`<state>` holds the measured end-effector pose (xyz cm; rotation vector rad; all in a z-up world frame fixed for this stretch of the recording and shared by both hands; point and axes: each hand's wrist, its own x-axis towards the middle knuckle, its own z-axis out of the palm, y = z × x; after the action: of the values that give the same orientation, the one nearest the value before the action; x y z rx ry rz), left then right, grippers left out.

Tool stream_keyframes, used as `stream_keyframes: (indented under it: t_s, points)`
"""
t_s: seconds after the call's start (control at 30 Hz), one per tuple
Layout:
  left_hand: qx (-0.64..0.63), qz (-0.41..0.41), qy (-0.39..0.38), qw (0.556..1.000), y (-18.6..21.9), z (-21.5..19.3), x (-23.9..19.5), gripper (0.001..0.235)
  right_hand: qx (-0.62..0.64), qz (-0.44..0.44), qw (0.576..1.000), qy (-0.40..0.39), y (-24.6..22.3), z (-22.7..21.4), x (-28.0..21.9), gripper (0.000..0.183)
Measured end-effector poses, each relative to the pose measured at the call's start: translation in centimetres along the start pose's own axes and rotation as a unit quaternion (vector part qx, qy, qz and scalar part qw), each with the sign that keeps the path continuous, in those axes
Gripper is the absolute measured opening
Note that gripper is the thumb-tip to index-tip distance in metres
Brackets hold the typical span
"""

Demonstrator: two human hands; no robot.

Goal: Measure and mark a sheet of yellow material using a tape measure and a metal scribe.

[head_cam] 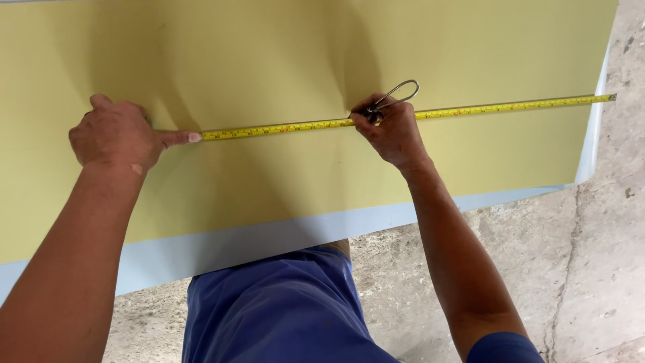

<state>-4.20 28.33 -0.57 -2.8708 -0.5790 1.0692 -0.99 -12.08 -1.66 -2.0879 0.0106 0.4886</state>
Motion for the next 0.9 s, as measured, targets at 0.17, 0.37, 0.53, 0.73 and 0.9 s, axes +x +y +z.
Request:
stream_keyframes:
  t_s: [0.17, 0.37, 0.53, 0.73, 0.9]
  points:
    - [0.015, -0.007, -0.010, 1.000, -0.04, 0.40, 0.37, 0.092, 0.015, 0.000, 1.000, 0.002, -0.15, 0.12, -0.14, 0.007]
    - [0.037, -0.006, -0.016, 0.999, -0.36, 0.60, 0.62, 0.093, 0.007, -0.027, 1.000, 0.006, 0.40, 0.26, 0.00, 0.005]
    - [0.037, -0.005, -0.017, 0.999, -0.50, 0.81, 0.69, 0.093, 0.009, -0.030, 1.000, 0.001, 0.44, 0.19, 0.03, 0.005]
    - [0.036, -0.003, -0.012, 0.999, -0.32, 0.53, 0.59, 0.094, 0.026, -0.071, 0.997, 0.000, 0.39, 0.48, -0.24, 0.006]
    - [0.031, 0.000, -0.012, 0.999, -0.28, 0.54, 0.74, 0.097, 0.000, -0.063, 0.997, 0.040, 0.51, 0.94, -0.39, 0.002]
